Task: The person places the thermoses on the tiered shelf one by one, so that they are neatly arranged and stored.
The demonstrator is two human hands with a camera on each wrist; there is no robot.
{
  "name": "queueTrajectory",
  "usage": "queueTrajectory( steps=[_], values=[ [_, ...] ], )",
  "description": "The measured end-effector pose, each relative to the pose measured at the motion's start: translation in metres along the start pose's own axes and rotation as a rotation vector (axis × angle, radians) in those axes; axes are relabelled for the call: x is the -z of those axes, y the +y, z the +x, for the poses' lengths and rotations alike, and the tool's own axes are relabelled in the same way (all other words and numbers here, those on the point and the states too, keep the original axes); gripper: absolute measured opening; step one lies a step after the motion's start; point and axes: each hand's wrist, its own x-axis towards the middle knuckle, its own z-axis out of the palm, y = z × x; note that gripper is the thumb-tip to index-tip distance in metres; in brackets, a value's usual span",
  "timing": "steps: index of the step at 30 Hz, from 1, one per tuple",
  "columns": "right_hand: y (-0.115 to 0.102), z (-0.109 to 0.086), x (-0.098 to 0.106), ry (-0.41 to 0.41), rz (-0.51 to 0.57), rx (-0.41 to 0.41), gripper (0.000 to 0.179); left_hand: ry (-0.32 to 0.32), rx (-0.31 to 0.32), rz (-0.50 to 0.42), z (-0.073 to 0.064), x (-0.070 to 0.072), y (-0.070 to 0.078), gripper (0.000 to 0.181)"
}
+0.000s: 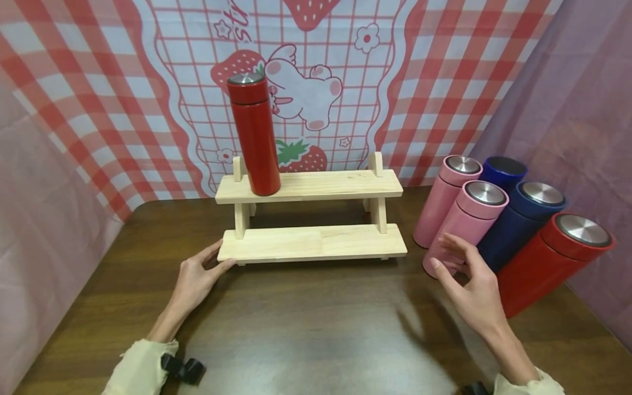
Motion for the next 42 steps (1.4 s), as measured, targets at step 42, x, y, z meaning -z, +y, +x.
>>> queueTrajectory(
  steps=[42],
  values=[
    [0.023,-0.054,0.095,0.457,-0.022,-0.044,0.033,-0.008,0.016,0.007,0.000,0.001,-0.002,0.061]
  ],
)
